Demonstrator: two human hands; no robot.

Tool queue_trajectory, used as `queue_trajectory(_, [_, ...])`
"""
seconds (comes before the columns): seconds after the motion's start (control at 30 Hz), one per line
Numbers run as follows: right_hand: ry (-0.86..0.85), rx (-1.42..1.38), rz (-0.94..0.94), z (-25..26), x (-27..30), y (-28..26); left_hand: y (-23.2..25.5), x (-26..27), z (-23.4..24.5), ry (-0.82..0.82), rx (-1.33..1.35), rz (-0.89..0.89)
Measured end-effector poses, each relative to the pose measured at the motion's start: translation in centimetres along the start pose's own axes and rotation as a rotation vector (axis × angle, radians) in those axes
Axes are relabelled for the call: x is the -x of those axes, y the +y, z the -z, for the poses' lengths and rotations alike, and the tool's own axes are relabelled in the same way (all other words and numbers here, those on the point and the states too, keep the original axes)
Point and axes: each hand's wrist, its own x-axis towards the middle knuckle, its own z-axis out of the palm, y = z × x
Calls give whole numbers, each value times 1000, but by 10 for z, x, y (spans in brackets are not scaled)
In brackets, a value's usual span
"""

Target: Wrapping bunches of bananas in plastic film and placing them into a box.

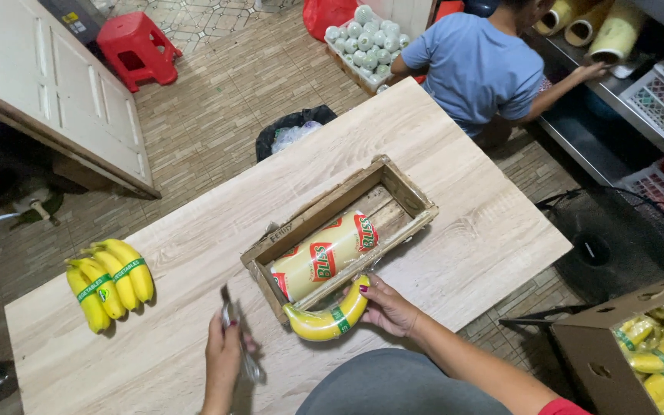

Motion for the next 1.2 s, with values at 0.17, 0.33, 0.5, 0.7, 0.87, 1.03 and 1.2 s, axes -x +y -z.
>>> queue_trajectory(0.17, [-38, -5, 12, -1, 1, 0, 72, 9, -37, -303, -389, -402])
queue_trajectory(0.33, [-4, -21, -1, -8, 3, -3, 122, 38, -83, -511, -1005, -599])
queue_trajectory(0.5, [20, 43, -23, 6, -2, 5, 130, 50, -105, -614, -1177, -763])
queue_trajectory(0.7, [43, 73, -27, -3, 1, -1, 145, 67, -116, -649, -1250, -783])
queue_trajectory(0.87, [37, 71, -19, 5, -3, 3, 141, 60, -121, -654, -1266, -779])
queue_trajectory(1.03, [46, 84, -40, 0, 0, 0, 149, 70, -124, -654, -1256, -775])
queue_trajectory(1.2, [58, 87, -33, -14, 5, -4, 150, 75, -130, -687, -1223, -809])
